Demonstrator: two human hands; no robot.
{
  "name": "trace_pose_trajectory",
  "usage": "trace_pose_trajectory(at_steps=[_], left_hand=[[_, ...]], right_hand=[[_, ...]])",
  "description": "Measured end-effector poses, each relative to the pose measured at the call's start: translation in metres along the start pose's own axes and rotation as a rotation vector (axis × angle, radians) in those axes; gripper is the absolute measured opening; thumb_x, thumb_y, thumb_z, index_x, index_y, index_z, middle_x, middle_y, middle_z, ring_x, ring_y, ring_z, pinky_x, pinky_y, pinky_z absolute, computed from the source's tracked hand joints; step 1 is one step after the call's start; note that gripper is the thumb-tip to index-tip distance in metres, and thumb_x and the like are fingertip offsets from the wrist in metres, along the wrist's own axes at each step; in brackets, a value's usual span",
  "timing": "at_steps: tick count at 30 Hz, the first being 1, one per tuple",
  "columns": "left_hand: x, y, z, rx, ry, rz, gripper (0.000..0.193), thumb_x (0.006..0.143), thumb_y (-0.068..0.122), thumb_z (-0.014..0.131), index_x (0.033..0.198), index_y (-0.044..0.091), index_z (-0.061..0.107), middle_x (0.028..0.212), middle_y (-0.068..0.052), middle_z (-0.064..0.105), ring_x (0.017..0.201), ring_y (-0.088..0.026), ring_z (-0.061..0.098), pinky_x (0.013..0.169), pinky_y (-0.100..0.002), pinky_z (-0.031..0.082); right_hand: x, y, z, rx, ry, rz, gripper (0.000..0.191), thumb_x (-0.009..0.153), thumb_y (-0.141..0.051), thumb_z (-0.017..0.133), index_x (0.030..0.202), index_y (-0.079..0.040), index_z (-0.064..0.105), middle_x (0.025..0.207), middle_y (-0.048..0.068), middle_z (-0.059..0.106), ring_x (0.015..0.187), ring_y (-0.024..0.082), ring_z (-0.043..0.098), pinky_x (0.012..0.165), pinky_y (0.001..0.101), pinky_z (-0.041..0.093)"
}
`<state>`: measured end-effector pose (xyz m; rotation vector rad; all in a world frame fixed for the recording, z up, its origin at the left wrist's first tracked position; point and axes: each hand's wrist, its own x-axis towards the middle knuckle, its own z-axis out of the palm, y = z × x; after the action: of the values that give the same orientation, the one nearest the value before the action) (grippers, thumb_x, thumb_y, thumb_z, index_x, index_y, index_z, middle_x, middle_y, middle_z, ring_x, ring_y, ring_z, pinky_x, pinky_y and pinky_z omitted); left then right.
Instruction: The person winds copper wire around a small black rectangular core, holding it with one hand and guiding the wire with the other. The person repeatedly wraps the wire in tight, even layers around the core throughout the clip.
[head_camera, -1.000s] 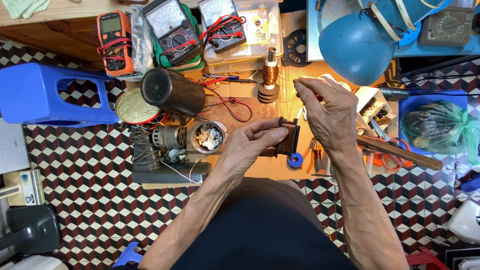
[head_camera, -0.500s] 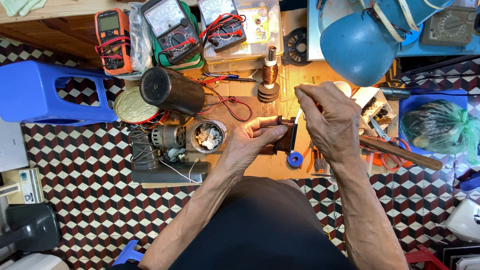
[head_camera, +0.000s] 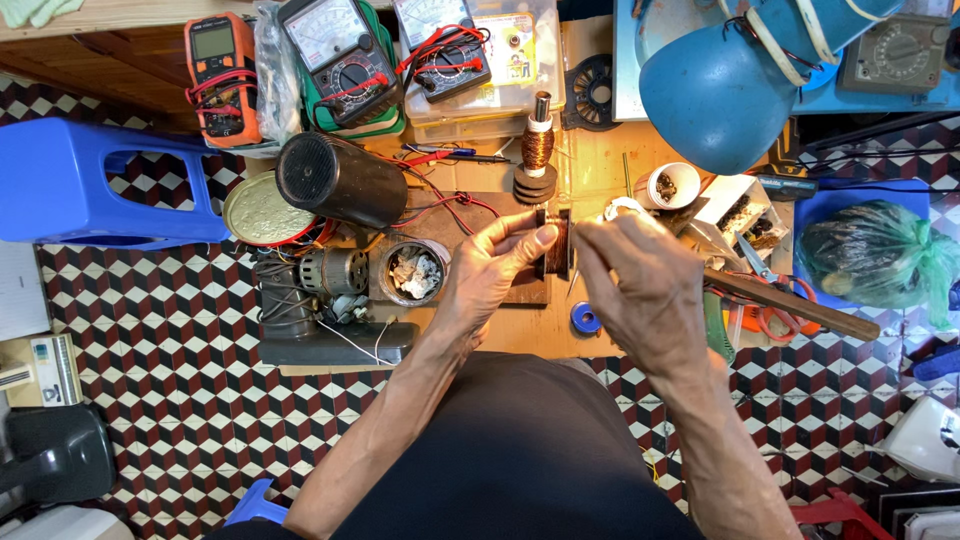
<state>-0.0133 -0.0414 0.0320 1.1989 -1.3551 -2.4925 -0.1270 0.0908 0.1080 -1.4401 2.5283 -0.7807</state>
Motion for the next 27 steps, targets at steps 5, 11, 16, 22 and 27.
trace_pose_trajectory(at_steps=[5,11,16,22,27], left_hand=[[0.008,0.008,0.008,-0.093,-0.020,0.094,0.063,0.081,0.038,0.083,0.133,0.004,0.067,0.109,-0.008,0.078,0.091,-0.010,0.071,0.082,-0.028,0.058],[0.010,0.030,0.016,-0.106,-0.033,0.148,0.065,0.082,0.040,0.081,0.135,0.005,0.064,0.109,-0.009,0.078,0.093,-0.012,0.074,0.082,-0.029,0.060],[0.010,0.039,0.021,-0.095,-0.043,0.166,0.065,0.084,0.038,0.080,0.137,0.003,0.064,0.110,-0.009,0.075,0.096,-0.014,0.074,0.086,-0.030,0.062],[0.005,0.040,0.023,-0.061,-0.052,0.176,0.068,0.084,0.040,0.080,0.138,0.003,0.063,0.108,-0.008,0.071,0.098,-0.015,0.072,0.088,-0.030,0.062],[0.003,0.040,0.026,-0.008,-0.055,0.190,0.069,0.084,0.043,0.079,0.138,0.003,0.064,0.110,-0.007,0.069,0.100,-0.014,0.070,0.089,-0.030,0.063]], right_hand=[[-0.022,-0.023,-0.004,0.173,0.087,0.083,0.009,0.095,-0.006,0.071,0.101,0.000,0.074,0.081,0.009,0.070,0.066,0.015,0.065,0.060,0.0298,0.052],[-0.039,-0.037,-0.008,0.353,0.120,0.193,0.008,0.094,-0.002,0.070,0.101,0.001,0.072,0.081,0.008,0.071,0.070,0.013,0.069,0.064,0.0276,0.054],[-0.044,-0.036,-0.005,0.355,0.144,0.222,0.008,0.092,-0.001,0.071,0.100,0.002,0.072,0.079,0.007,0.071,0.067,0.013,0.067,0.060,0.0264,0.051],[-0.049,-0.033,-0.001,0.368,0.133,0.216,0.008,0.093,-0.002,0.070,0.100,0.001,0.073,0.077,0.005,0.069,0.063,0.011,0.064,0.055,0.0250,0.050],[-0.054,-0.033,0.002,0.336,0.151,0.189,0.008,0.094,-0.004,0.070,0.101,0.000,0.072,0.078,0.006,0.068,0.065,0.010,0.062,0.058,0.0257,0.049]])
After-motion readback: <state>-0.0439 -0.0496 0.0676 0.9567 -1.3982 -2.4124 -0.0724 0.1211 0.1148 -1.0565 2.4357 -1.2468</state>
